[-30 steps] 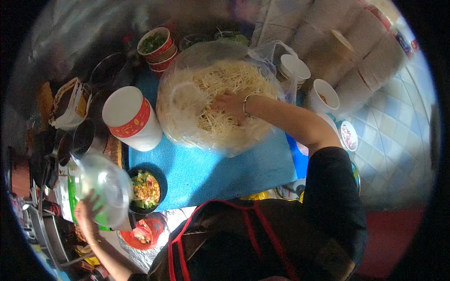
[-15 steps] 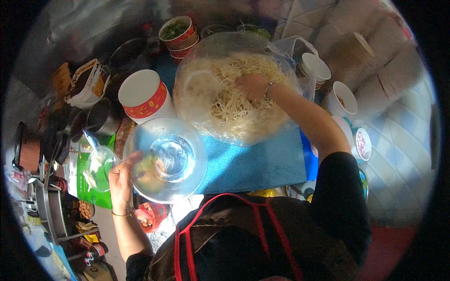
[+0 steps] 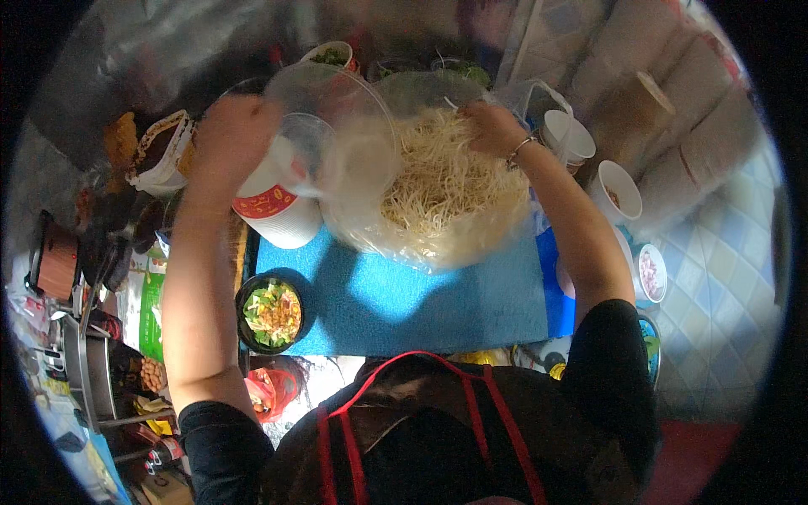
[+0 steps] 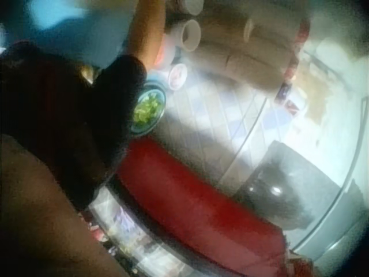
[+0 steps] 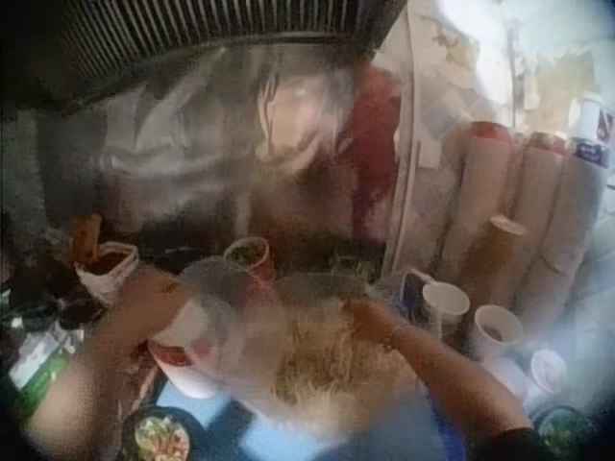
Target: The person assembles multiple noodle bowls by hand, placing bean sprouts and leafy greens into paper bowls. They repeatedly reach for ingredients, portion them into bowls, and set the filled bowls aside on the counter.
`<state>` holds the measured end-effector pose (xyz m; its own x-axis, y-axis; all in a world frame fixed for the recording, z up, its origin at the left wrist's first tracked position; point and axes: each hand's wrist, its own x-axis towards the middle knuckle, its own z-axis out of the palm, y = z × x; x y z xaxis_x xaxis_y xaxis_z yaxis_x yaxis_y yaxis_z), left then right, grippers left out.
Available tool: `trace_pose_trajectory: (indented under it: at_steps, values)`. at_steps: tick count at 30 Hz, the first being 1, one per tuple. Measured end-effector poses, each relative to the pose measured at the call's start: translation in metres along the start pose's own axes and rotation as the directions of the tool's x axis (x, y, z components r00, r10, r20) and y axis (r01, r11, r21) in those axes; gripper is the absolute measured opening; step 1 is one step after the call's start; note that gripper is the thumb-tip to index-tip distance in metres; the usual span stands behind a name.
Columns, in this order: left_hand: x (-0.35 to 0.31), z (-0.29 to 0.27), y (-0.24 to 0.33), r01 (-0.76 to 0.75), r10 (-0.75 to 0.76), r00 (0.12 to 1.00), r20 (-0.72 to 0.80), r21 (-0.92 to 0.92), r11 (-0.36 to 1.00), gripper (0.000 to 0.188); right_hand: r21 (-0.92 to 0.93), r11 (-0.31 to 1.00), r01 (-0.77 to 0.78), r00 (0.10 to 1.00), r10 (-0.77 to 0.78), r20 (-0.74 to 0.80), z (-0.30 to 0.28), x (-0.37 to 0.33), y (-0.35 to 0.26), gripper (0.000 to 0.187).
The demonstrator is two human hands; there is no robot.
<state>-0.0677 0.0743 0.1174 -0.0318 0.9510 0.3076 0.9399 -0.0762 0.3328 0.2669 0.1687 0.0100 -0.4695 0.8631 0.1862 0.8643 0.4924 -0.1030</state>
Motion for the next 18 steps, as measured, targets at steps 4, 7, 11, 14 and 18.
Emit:
trace_pose_trajectory:
  at_steps: [4,7,11,14,18]
  values:
    - [0.037,0.04,0.041,-0.052,0.05,0.999,0.013,0.16,0.986,0.039,0.2,0.98,0.002,0.999,0.008,-0.05,-0.038,0.01,-0.02,0.053]
    - [0.047,0.07,0.054,-0.068,0.063,0.997,0.035,0.151,0.986,0.038,0.104,0.99,0.093,0.995,-0.088,-0.051,-0.048,0.037,-0.053,0.051]
    - [0.057,0.096,0.056,-0.435,0.36,0.894,0.267,0.325,0.84,0.033,-0.039,0.996,0.077,0.988,-0.071,0.137,-0.023,0.069,-0.096,0.052]
    - [0.046,0.111,0.043,0.04,0.06,0.98,0.19,-0.479,0.877,0.028,0.037,0.978,0.204,0.971,-0.207,0.124,-0.032,0.061,-0.093,0.055]
    - [0.015,0.104,0.024,0.264,-0.21,0.961,0.181,-0.83,0.492,0.034,0.098,0.992,0.074,0.997,-0.074,-0.002,-0.085,0.028,-0.082,0.056]
